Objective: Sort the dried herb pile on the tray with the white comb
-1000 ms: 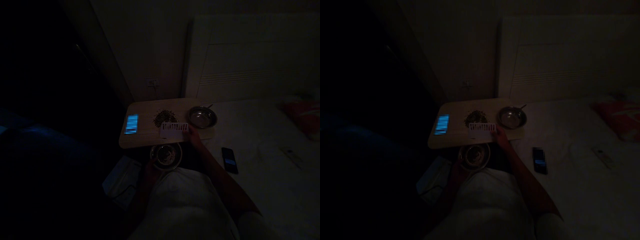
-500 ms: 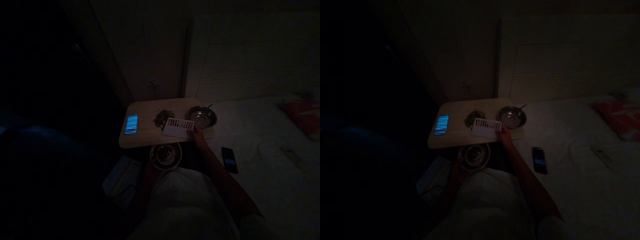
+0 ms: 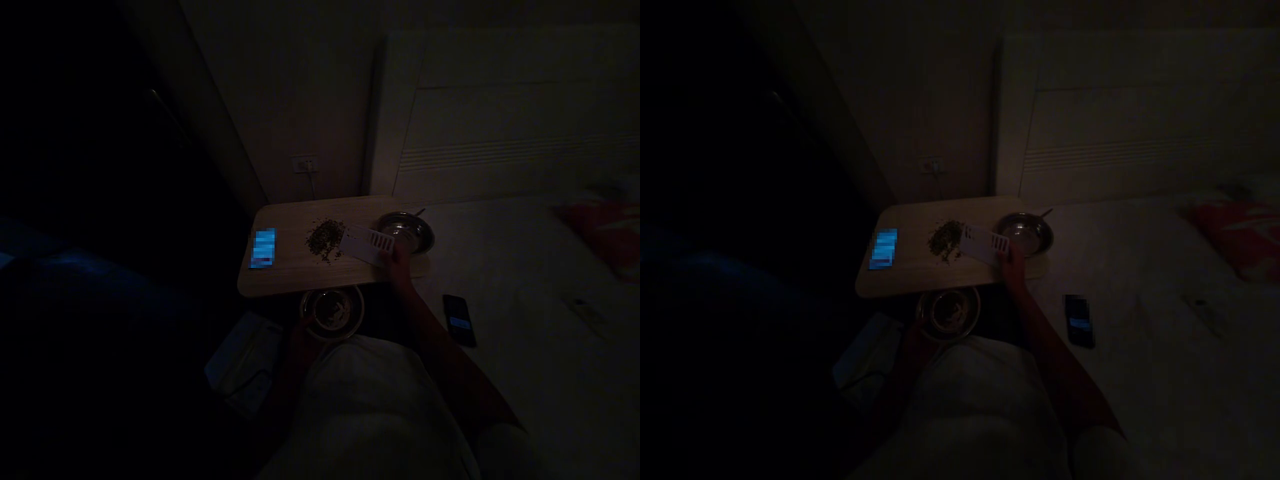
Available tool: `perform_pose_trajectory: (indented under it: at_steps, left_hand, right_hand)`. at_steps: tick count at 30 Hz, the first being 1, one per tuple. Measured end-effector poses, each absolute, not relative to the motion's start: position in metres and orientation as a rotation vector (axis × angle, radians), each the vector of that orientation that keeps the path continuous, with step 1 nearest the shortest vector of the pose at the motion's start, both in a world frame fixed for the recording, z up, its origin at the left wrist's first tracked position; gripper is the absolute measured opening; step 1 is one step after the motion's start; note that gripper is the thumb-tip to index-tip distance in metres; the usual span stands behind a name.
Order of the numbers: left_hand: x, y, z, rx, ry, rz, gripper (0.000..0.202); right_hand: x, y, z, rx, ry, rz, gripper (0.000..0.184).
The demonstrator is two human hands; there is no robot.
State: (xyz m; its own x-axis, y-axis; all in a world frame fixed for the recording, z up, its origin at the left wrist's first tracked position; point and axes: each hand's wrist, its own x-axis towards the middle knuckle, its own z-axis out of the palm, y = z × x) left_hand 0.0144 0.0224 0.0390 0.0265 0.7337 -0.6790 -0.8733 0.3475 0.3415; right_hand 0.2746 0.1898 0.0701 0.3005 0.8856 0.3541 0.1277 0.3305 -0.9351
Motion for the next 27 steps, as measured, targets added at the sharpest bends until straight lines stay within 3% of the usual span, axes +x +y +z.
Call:
perform_pose_trajectory:
  at_steps: [6,17,27]
  left_hand:
    - [0.011,0.023,0.026,-0.198,0.934,1.307,0.043]
    - [0.019,0.025,0.048,-0.204,0.950,1.308,0.036]
    - [0.009,0.024,0.023,-0.199,0.875,1.256,0.036]
  right_hand:
    - [0.277,0.194,0.067,-1.099,-1.194,0.746,0.040]
    - [0.277,0.196,0.069,-1.105,-1.198,0.795,0.042]
    - [0.285,0.186,0.074,-1.077,-1.249,0.854,0.042]
